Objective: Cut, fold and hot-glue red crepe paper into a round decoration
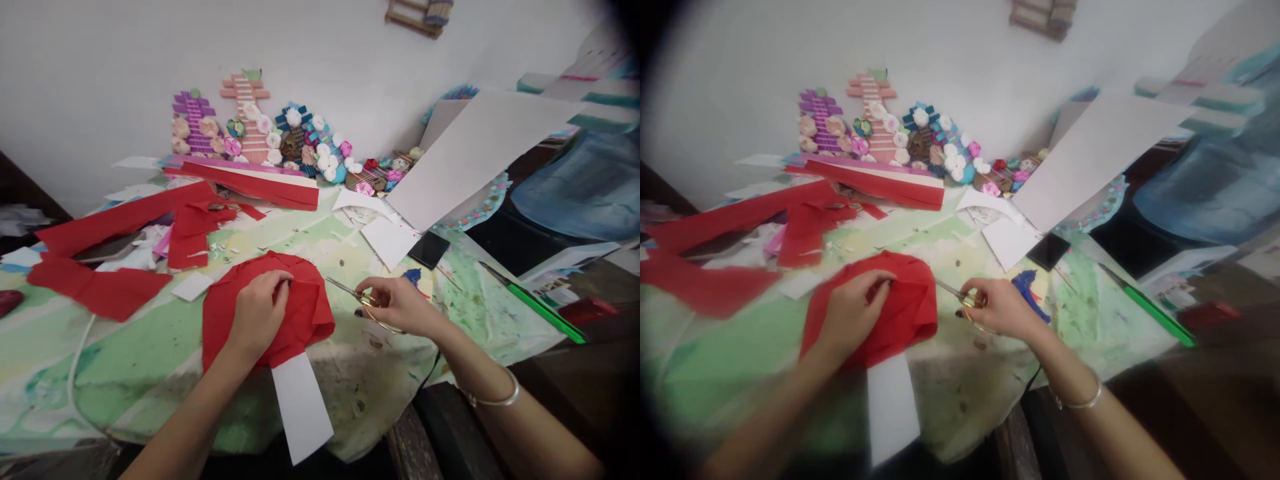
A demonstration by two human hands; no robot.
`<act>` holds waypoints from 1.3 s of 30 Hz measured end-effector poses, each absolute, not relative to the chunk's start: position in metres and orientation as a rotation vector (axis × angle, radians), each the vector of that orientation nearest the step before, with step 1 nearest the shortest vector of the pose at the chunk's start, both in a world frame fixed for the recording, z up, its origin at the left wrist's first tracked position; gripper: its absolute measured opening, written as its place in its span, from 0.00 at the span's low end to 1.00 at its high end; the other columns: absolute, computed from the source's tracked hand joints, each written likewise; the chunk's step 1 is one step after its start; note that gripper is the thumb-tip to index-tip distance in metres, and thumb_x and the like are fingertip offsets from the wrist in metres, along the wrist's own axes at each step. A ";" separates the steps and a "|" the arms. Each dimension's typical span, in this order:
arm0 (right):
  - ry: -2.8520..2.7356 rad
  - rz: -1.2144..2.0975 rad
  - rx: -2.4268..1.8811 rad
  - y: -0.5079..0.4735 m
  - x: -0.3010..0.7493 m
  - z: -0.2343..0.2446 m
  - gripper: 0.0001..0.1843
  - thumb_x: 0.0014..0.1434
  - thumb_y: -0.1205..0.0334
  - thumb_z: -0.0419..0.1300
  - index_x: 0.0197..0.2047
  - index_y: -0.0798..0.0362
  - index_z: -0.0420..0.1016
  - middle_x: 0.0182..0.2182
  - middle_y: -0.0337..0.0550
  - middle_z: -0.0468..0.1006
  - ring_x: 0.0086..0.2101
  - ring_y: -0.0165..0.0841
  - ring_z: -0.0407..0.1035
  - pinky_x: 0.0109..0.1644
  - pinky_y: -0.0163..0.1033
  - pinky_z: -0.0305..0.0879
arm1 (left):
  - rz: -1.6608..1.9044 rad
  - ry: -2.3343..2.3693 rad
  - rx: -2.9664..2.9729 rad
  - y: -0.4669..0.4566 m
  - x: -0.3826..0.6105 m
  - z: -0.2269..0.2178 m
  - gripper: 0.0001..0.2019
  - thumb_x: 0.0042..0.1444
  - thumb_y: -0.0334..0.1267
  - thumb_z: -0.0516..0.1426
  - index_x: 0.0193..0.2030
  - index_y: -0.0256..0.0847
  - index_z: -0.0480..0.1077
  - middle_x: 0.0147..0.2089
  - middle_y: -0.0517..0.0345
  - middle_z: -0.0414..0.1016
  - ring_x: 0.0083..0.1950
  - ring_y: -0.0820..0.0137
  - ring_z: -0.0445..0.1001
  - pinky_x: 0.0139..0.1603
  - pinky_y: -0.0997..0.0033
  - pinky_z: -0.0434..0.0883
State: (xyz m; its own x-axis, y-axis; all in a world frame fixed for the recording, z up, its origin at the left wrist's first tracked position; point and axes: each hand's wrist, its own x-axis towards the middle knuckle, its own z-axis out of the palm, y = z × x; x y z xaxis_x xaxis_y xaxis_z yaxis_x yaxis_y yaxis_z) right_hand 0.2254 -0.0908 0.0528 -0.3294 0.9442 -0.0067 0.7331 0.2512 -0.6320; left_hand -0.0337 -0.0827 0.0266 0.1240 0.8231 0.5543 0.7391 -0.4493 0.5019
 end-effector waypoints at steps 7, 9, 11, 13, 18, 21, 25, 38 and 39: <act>-2.587 0.533 -1.158 -0.042 0.224 0.079 0.17 0.51 0.64 0.64 0.46 0.53 0.76 0.33 0.43 0.76 0.31 0.30 0.67 0.36 0.35 0.60 | 1.192 1.561 2.293 -0.082 -0.055 0.042 0.11 0.58 0.34 0.48 0.37 0.41 0.71 0.39 0.55 0.79 0.40 0.64 0.76 0.42 0.67 0.71; -2.688 0.552 -0.994 -0.032 0.215 0.077 0.18 0.50 0.66 0.64 0.47 0.53 0.76 0.36 0.44 0.76 0.33 0.31 0.68 0.38 0.36 0.61 | 1.179 1.537 2.293 -0.085 -0.060 0.044 0.10 0.58 0.34 0.48 0.38 0.41 0.71 0.39 0.56 0.78 0.40 0.65 0.76 0.42 0.67 0.71; -2.752 0.585 -0.868 -0.025 0.207 0.070 0.19 0.49 0.69 0.64 0.46 0.53 0.76 0.36 0.44 0.75 0.33 0.31 0.68 0.39 0.36 0.62 | 1.166 1.509 2.291 -0.087 -0.062 0.044 0.10 0.58 0.33 0.48 0.37 0.41 0.71 0.39 0.57 0.78 0.40 0.66 0.75 0.42 0.68 0.71; -2.777 0.611 -0.787 -0.019 0.200 0.062 0.19 0.48 0.71 0.64 0.46 0.54 0.77 0.34 0.44 0.74 0.33 0.31 0.68 0.40 0.36 0.62 | 1.165 1.491 2.279 -0.089 -0.064 0.042 0.10 0.58 0.32 0.49 0.37 0.40 0.71 0.39 0.56 0.78 0.40 0.66 0.75 0.42 0.68 0.70; -2.773 0.615 -0.677 -0.013 0.192 0.044 0.21 0.48 0.72 0.63 0.47 0.51 0.77 0.33 0.43 0.73 0.33 0.32 0.67 0.39 0.37 0.62 | 1.216 1.447 2.223 -0.091 -0.066 0.038 0.10 0.58 0.31 0.49 0.37 0.40 0.72 0.37 0.57 0.77 0.38 0.68 0.75 0.39 0.70 0.70; -2.719 0.592 -0.634 -0.013 0.190 0.036 0.22 0.50 0.76 0.59 0.48 0.49 0.78 0.33 0.44 0.72 0.36 0.33 0.66 0.41 0.38 0.62 | 1.255 1.425 2.177 -0.091 -0.067 0.036 0.09 0.58 0.30 0.50 0.37 0.40 0.72 0.36 0.58 0.77 0.37 0.69 0.74 0.38 0.71 0.69; -2.688 0.542 -0.624 -0.016 0.188 0.029 0.26 0.52 0.78 0.57 0.52 0.48 0.76 0.34 0.45 0.70 0.38 0.36 0.64 0.44 0.41 0.62 | 1.277 1.375 2.129 -0.090 -0.067 0.036 0.09 0.58 0.29 0.50 0.36 0.40 0.72 0.36 0.60 0.77 0.38 0.70 0.74 0.40 0.72 0.69; -2.639 0.732 -0.633 -0.021 0.182 0.022 0.24 0.57 0.75 0.56 0.55 0.46 0.74 0.32 0.43 0.71 0.34 0.31 0.66 0.38 0.34 0.63 | 1.348 1.334 2.124 -0.093 -0.068 0.039 0.09 0.58 0.29 0.50 0.36 0.41 0.71 0.35 0.59 0.76 0.37 0.69 0.74 0.39 0.71 0.70; -2.633 0.739 -0.639 -0.022 0.182 0.021 0.25 0.57 0.75 0.56 0.55 0.46 0.74 0.33 0.43 0.71 0.34 0.31 0.66 0.38 0.34 0.63 | 1.346 1.340 2.127 -0.093 -0.068 0.039 0.09 0.58 0.29 0.50 0.36 0.41 0.71 0.35 0.59 0.76 0.37 0.69 0.74 0.39 0.71 0.70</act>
State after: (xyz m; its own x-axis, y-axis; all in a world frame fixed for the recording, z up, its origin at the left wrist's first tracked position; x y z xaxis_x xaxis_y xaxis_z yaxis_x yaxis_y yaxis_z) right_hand 0.1821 -0.0219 0.0206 -0.8444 0.5007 0.1905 0.3286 0.7649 -0.5541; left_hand -0.0677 -0.0932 0.0388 0.1311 0.8212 0.5553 0.5512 -0.5260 0.6477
